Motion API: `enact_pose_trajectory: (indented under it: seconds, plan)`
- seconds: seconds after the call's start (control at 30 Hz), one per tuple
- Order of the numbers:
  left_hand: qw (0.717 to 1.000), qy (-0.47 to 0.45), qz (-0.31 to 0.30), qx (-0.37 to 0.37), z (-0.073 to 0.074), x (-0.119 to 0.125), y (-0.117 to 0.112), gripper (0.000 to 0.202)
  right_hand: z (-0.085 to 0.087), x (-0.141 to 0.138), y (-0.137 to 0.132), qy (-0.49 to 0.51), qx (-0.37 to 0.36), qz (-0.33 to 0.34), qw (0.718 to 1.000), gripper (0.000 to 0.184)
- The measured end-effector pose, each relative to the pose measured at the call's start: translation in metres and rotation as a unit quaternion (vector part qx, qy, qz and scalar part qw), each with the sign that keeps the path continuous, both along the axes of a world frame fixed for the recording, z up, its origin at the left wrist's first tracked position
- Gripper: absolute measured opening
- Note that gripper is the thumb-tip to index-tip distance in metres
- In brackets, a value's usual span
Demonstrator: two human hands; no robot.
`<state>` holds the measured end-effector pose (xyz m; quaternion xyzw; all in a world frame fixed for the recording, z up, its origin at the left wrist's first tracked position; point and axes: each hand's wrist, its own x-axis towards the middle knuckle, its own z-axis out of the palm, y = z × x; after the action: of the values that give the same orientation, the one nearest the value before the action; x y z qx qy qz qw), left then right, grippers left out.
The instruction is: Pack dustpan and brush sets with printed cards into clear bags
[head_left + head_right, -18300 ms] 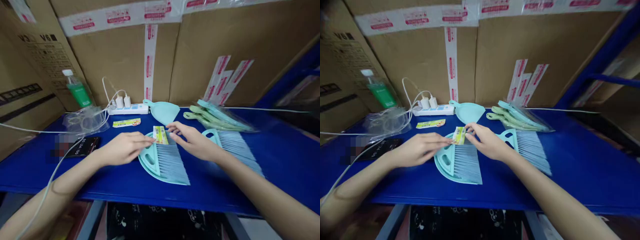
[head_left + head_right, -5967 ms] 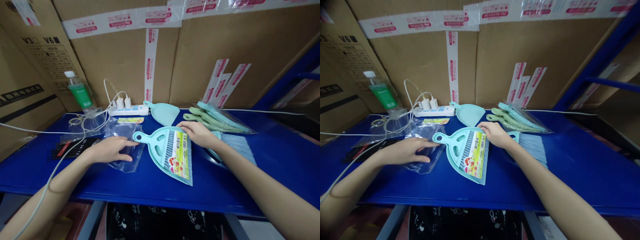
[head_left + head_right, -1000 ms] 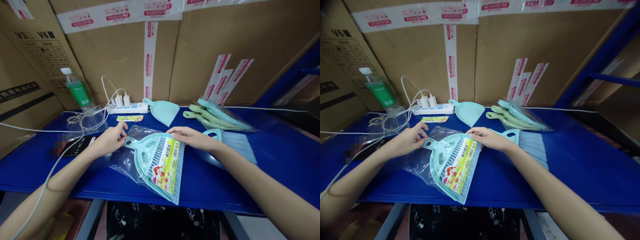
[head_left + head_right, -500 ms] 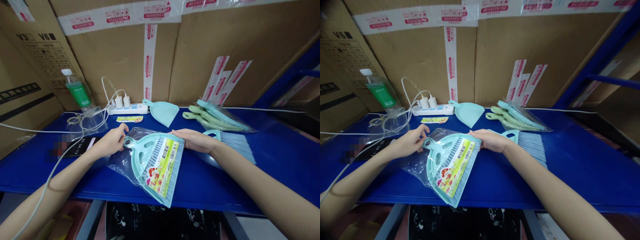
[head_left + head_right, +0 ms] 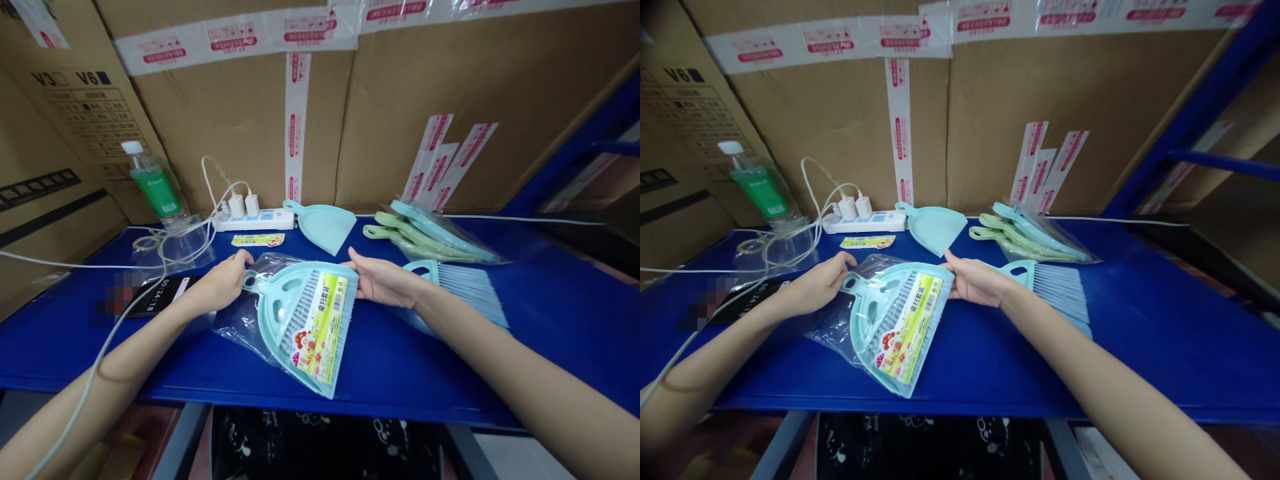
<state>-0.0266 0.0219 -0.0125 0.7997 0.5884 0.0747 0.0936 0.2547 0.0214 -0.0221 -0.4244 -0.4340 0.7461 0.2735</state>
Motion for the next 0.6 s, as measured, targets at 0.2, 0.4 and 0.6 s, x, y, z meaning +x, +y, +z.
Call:
enact_pose_trajectory:
  seconds: [0.2, 0.4, 0.6]
  plan:
    - [0.999, -0.03, -0.006, 0.009, -0.001, -0.003, 0.002, 0.025, -0.002, 0.002, 0.002, 0.0, 0.028, 0.009, 1.0, 0.055]
    - [0.976, -0.181, -0.003, -0.12, -0.003, -0.001, -0.002, 0.022, -0.01, 0.005, 0.007, 0.008, 0.069, -0.019, 0.997, 0.042]
    - [0.962, -0.216, 0.006, -0.169, 0.0, 0.004, -0.007, 0.028, -0.008, 0.004, 0.006, -0.007, 0.042, -0.023, 0.999, 0.046]
